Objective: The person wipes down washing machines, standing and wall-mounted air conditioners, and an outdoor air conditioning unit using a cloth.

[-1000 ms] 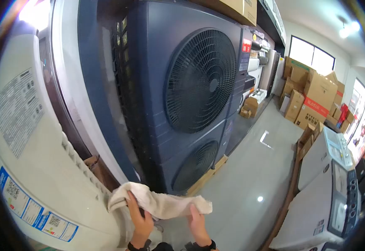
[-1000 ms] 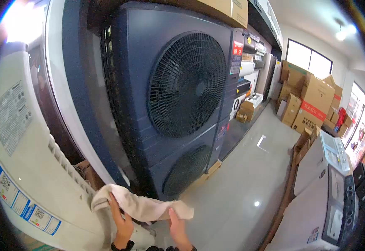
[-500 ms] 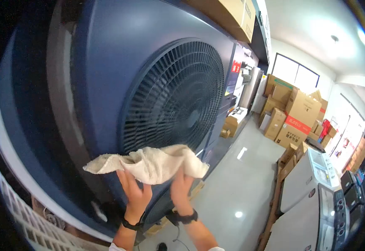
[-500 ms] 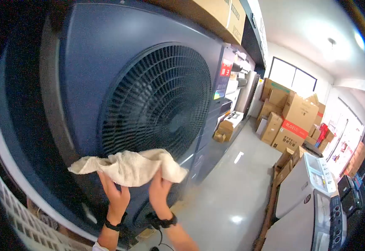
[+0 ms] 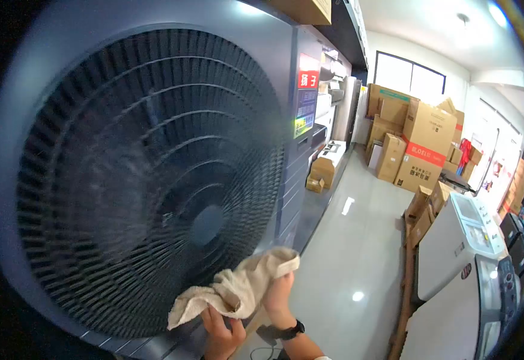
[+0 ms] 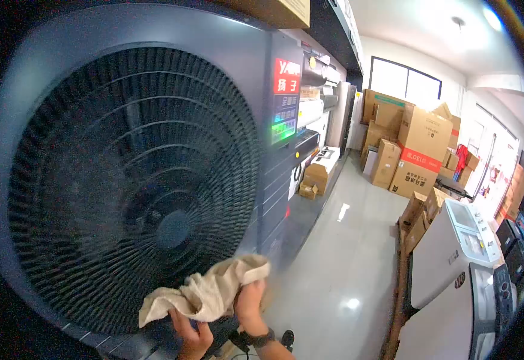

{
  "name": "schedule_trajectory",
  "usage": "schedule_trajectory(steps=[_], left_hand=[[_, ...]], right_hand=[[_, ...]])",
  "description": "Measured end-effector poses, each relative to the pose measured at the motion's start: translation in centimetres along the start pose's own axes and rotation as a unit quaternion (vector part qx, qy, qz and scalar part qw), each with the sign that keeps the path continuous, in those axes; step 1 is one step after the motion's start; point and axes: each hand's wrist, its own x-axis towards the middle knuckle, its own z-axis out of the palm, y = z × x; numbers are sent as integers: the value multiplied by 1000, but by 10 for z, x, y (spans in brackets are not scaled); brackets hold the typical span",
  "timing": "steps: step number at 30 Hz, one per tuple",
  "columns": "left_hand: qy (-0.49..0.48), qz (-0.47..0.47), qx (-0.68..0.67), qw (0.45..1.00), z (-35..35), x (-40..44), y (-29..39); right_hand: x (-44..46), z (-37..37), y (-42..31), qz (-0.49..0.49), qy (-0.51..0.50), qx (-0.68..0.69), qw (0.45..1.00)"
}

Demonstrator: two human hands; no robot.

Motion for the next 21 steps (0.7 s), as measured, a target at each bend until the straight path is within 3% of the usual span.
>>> schedule_trajectory(steps=[1,5,6,9,11,16,21], left_hand=[[-14,-43,-10,999,22,23,15],[29,60,102,993,141,94,19],[65,71,97,991,172,116,22],[84,18,64,994,239,168,42],[122,59,68,988,283,210,47],[106,37,95,989,371,259,33],[56,54,196,978,402,266,15]], right_hand=[[29,-8,0,3,12,49,999],[176,-36,23,-38,-7,79,996],[211,-36,19,-43,-7,27,999],[296,-20,2,-44,-58,57,996],[339,-13,-15,-65,-65,28,995],[412,-50,34,-175,-145,-106,968],[425,-87,65,-110,-225,-95,963]])
